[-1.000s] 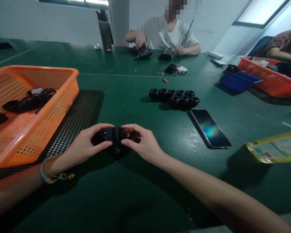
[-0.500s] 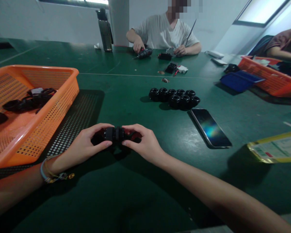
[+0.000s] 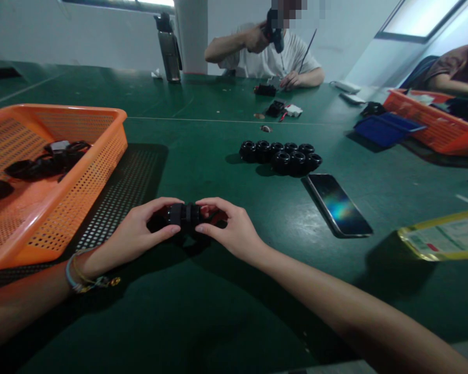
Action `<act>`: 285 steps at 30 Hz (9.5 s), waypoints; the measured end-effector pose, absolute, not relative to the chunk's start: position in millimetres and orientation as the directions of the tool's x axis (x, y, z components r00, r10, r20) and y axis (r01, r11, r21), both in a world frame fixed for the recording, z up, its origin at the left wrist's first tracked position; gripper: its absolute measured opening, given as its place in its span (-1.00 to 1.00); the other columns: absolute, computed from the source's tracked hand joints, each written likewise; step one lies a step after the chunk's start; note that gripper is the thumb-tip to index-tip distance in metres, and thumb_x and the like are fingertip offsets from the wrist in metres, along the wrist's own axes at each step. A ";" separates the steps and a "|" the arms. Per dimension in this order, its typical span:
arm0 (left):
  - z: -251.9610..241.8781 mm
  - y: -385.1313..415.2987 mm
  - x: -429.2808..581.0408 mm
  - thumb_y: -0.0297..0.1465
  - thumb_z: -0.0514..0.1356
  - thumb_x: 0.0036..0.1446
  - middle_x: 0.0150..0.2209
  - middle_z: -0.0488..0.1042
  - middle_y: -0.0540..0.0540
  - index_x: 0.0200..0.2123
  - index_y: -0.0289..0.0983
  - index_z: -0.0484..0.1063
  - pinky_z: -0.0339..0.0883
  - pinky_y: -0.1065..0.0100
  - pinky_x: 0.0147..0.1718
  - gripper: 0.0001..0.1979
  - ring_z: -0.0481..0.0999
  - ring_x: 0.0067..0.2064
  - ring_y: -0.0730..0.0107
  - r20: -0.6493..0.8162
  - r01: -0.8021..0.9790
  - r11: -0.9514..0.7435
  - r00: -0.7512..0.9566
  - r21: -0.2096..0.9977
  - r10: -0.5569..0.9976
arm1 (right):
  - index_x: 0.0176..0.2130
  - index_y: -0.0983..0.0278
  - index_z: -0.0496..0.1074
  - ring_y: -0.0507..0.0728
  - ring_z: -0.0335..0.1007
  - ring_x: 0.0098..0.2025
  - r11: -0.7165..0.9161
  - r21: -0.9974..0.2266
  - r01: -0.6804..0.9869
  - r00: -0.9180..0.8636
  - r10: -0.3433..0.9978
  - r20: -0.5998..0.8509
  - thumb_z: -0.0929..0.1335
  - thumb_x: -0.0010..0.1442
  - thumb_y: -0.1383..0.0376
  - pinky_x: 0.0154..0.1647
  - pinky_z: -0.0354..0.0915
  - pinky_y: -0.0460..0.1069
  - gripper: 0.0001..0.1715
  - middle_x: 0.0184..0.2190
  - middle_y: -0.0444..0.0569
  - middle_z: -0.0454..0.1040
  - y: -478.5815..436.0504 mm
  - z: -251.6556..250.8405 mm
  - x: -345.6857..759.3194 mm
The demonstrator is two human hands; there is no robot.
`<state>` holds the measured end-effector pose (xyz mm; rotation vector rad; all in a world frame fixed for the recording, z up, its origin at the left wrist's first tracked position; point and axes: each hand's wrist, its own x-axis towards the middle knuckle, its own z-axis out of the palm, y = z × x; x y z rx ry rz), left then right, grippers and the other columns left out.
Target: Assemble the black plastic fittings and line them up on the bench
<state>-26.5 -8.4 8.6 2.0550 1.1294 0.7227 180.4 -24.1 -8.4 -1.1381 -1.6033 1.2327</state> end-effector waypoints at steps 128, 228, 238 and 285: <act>10.2 -7.8 -25.9 -0.26 0.14 0.02 -0.27 0.51 -0.08 -0.18 -0.30 0.40 0.37 0.34 -0.25 -0.69 0.49 -0.25 0.29 0.130 0.521 -0.407 0.487 0.750 0.864 | -0.11 0.19 0.47 0.09 0.43 -0.24 0.154 -0.964 0.219 -0.308 0.948 0.082 0.45 -0.06 0.34 -0.16 0.38 0.07 -0.56 -0.24 -0.06 0.50 -21.9 -8.8 182.3; 8.3 -7.2 -25.6 -0.25 0.14 0.02 -0.25 0.51 -0.10 -0.16 -0.31 0.41 0.37 0.31 -0.21 -0.67 0.49 -0.25 0.28 0.152 0.533 -0.452 0.512 0.716 0.845 | -0.16 0.20 0.42 0.09 0.42 -0.28 0.143 -0.964 0.222 -0.322 0.945 0.066 0.45 -0.06 0.29 -0.21 0.35 0.05 -0.61 -0.31 -0.10 0.49 -21.1 -8.2 181.5; 9.8 -7.4 -25.7 -0.26 0.13 0.04 -0.25 0.51 -0.10 -0.16 -0.32 0.41 0.36 0.33 -0.23 -0.67 0.49 -0.24 0.28 0.143 0.527 -0.444 0.515 0.724 0.845 | -0.15 0.20 0.45 0.08 0.46 -0.24 0.136 -0.974 0.180 -0.313 0.947 0.074 0.47 -0.11 0.36 -0.16 0.38 0.06 -0.56 -0.27 -0.09 0.53 -20.8 -10.9 182.8; 7.1 -5.0 -24.9 -0.26 0.12 0.04 -0.25 0.51 -0.08 -0.17 -0.32 0.41 0.33 0.35 -0.25 -0.68 0.48 -0.24 0.29 0.135 0.490 -0.414 0.508 0.767 0.851 | -0.13 0.16 0.42 0.07 0.42 -0.28 0.120 -0.978 0.168 -0.312 0.948 0.063 0.44 -0.06 0.30 -0.21 0.35 0.03 -0.58 -0.32 -0.12 0.48 -23.3 -10.7 183.8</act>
